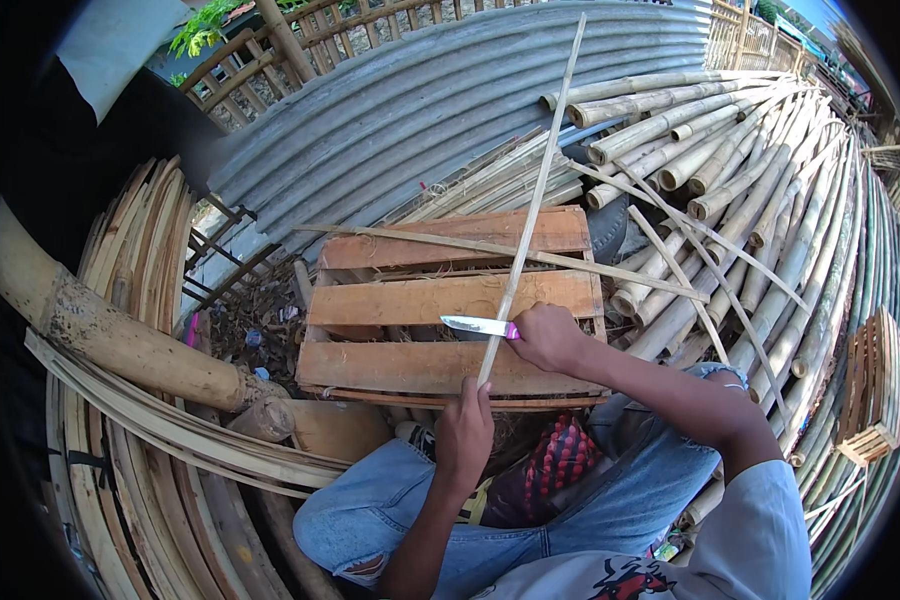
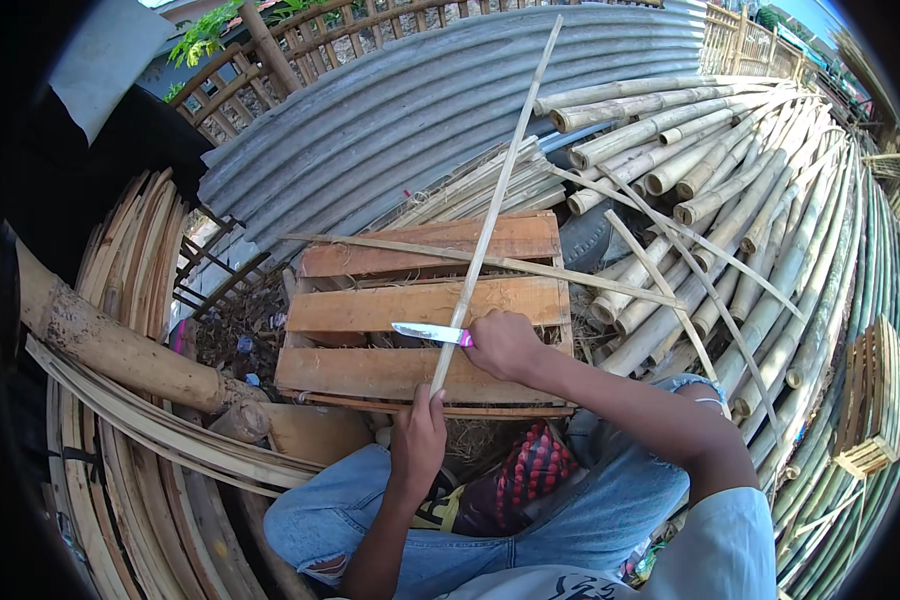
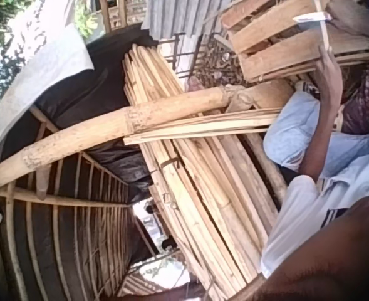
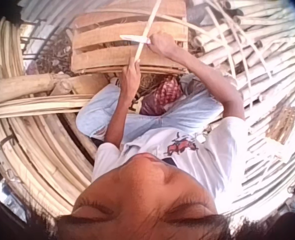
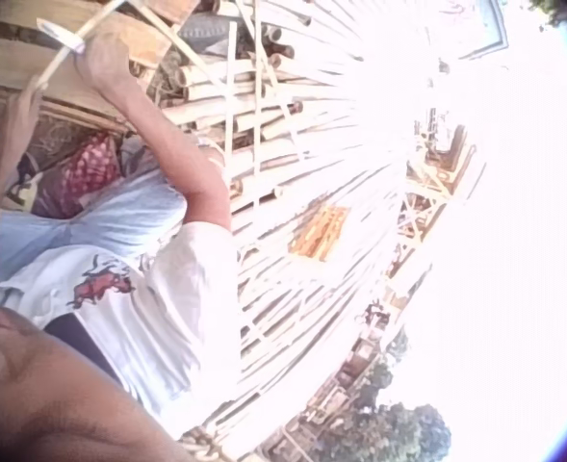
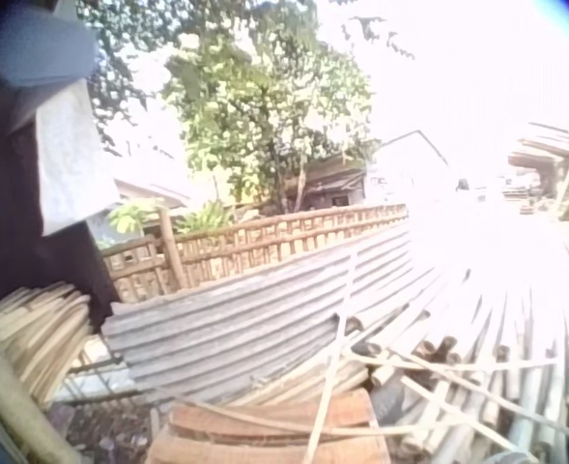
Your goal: The person cuts, scrapes, and trims bamboo strips using a knife over a wooden crate, then splits and bends the bamboo strips by hand.
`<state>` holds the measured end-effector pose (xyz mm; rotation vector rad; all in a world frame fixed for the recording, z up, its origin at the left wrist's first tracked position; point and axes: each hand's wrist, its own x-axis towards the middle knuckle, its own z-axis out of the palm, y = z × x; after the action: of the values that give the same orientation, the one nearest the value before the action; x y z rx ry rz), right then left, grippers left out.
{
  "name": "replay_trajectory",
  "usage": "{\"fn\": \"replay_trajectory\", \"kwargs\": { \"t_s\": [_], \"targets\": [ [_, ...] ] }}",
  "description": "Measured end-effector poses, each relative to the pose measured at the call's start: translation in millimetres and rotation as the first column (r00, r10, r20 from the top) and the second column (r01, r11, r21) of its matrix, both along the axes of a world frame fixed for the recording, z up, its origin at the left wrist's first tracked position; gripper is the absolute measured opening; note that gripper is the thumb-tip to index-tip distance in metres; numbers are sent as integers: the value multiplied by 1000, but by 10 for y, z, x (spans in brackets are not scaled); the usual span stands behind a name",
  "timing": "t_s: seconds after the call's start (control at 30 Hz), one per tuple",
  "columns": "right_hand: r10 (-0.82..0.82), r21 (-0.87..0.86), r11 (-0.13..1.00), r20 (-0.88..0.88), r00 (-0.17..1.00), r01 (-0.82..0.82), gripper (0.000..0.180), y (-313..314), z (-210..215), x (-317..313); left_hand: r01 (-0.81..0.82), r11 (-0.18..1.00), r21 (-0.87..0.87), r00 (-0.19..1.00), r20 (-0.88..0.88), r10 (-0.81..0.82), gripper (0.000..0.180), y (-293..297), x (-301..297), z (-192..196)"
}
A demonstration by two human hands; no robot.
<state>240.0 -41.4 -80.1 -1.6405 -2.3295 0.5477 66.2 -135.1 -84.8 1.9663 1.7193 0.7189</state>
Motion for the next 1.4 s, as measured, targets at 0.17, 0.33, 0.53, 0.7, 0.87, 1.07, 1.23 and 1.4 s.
{"fn": "replay_trajectory", "kwargs": {
  "t_s": [0.17,0.33,0.53,0.7,0.87,1.07,1.23,1.4],
  "targets": [
    [-157,182,969,-59,986,166,33,478,40,455,36,999,-19,990,135,-34,21,-84,-3,10],
    [-86,71,994,118,989,78,32,202,256,99,74,993,-94,962,268,-46,23,-5,-63,30],
    [-402,129,913,111,909,388,33,718,381,740,95,987,-132,943,330,-47,25,-95,8,32],
    [-189,-1,982,21,982,189,34,329,226,282,87,979,-184,950,312,-26,26,-71,-15,8],
    [-324,136,937,-4,946,322,36,576,108,547,137,963,-234,931,363,-44,27,-136,-72,-105],
    [-604,319,720,-149,783,616,34,1036,190,2320,285,895,-344,880,464,-102,27,-230,-8,-83],
    [-644,241,690,-226,731,683,38,1018,26,2425,342,828,-445,833,550,-49,25,-229,54,-194],
    [-568,-42,784,-450,689,619,32,774,297,2287,347,824,-447,842,536,-64,25,-211,24,-270]
  ]
}}
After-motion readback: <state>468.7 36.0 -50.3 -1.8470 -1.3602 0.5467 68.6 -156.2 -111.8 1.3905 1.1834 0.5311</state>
